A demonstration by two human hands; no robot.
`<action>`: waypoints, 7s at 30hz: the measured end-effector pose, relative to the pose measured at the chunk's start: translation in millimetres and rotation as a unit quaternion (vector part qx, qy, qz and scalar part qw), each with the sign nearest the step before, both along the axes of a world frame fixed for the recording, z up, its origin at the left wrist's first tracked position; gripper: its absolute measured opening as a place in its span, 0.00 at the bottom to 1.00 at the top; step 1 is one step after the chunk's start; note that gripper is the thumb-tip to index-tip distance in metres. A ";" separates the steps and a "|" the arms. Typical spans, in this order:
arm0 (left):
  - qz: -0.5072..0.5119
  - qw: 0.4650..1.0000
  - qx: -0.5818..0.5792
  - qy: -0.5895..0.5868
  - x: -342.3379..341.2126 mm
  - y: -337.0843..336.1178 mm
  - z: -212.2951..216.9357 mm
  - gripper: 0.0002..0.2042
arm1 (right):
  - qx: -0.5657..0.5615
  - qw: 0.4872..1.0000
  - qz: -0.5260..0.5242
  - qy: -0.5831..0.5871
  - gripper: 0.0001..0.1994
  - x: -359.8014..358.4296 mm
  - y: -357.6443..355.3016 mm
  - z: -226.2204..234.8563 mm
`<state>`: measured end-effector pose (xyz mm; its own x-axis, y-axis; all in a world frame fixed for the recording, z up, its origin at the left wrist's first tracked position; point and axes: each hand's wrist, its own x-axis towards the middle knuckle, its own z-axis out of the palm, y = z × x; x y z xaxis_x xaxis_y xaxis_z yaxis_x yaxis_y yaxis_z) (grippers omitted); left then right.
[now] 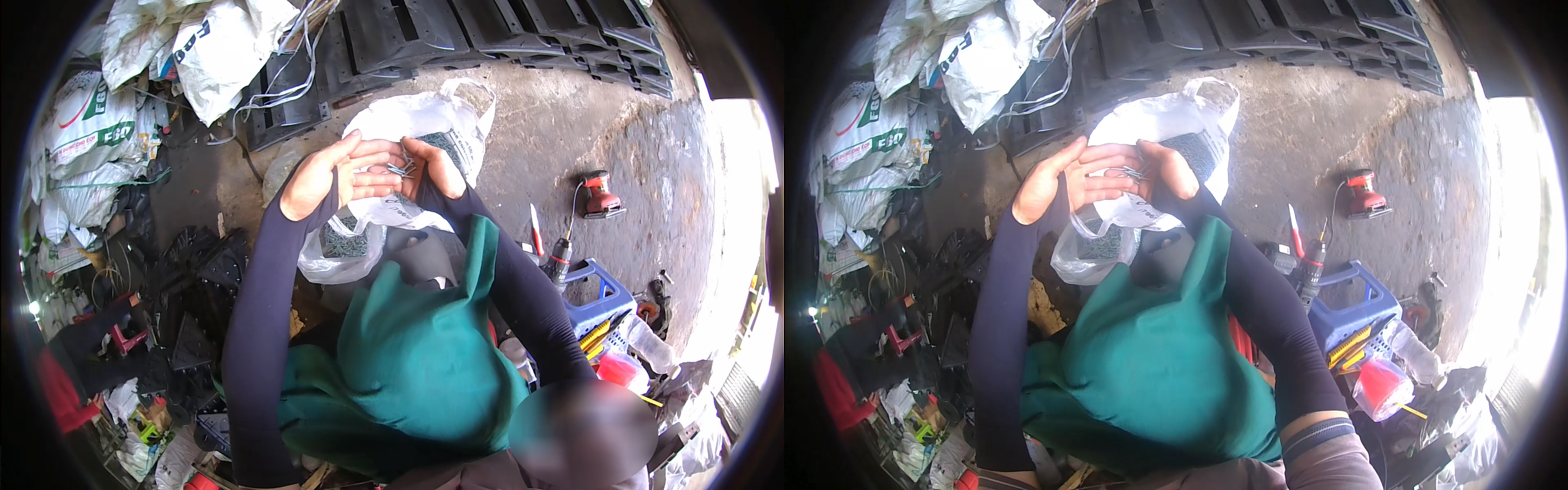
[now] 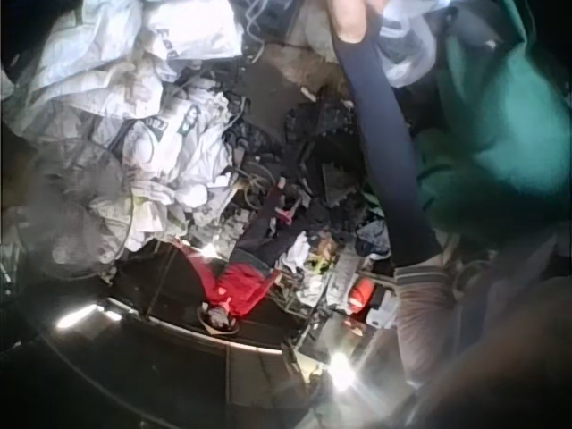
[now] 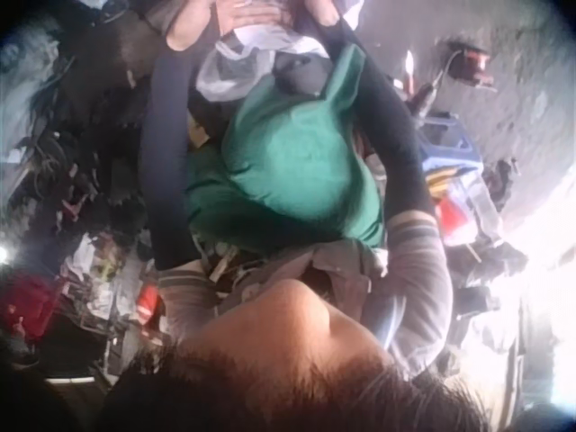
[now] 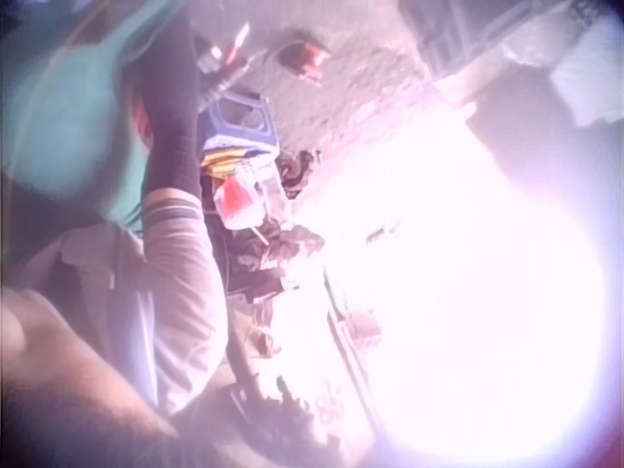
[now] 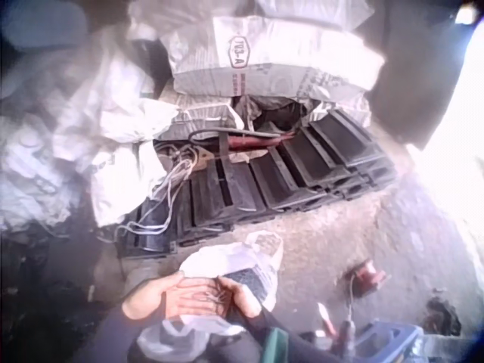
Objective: The person sits on a red stool and repeatedly scoops small metal fasteners from a white bag with both hands. They transfer the fasteners between palms, sift through them, and occasionally drop them back into the bag. The process is repetitive and does not show a final destination or completed assembly.
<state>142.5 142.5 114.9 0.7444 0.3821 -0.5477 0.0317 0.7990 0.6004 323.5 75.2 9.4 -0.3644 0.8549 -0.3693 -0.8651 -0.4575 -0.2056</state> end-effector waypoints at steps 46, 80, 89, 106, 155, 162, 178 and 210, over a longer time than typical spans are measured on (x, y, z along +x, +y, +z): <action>0.411 0.827 0.077 0.376 -147.7 -174.9 -183.8 0.18 | 0.132 0.462 0.291 -0.827 0.36 -123.4 -47.5 -51.6; 0.175 0.734 0.214 0.620 -144.6 -196.5 -166.9 0.22 | 0.473 0.564 0.160 -0.658 0.12 -164.0 -37.0 -40.3; 0.266 0.728 0.300 0.556 -135.8 -179.6 -171.3 0.27 | 0.268 0.199 0.522 -0.785 0.12 -163.6 -6.6 -116.1; 0.296 0.714 0.352 0.528 -140.7 -169.9 -175.1 0.26 | 0.348 0.505 0.364 -0.702 0.15 -140.1 2.0 -159.3; 0.519 0.800 -0.253 -0.166 -142.6 -112.6 -140.4 0.34 | -0.104 0.938 0.256 -0.208 0.31 -127.6 -2.1 -22.8; 0.508 0.813 -0.237 -0.157 -149.2 -90.7 -98.8 0.37 | -0.066 0.928 0.286 -0.229 0.17 -116.2 -4.3 39.8; 0.146 0.942 0.257 0.162 -36.9 -21.6 -120.1 0.31 | 0.010 0.605 0.271 -0.749 0.26 30.2 15.9 -41.9; 0.332 0.778 0.440 0.300 -75.7 -150.8 -170.1 0.12 | 0.313 0.499 0.132 -0.797 0.13 -76.9 -31.6 28.7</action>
<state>66.8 -8.4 -55.2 -0.0669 0.9973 -0.0292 0.2725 0.0465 0.9610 246.7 43.6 38.1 -0.1653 0.9844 -0.0601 0.6995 0.0740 -0.7108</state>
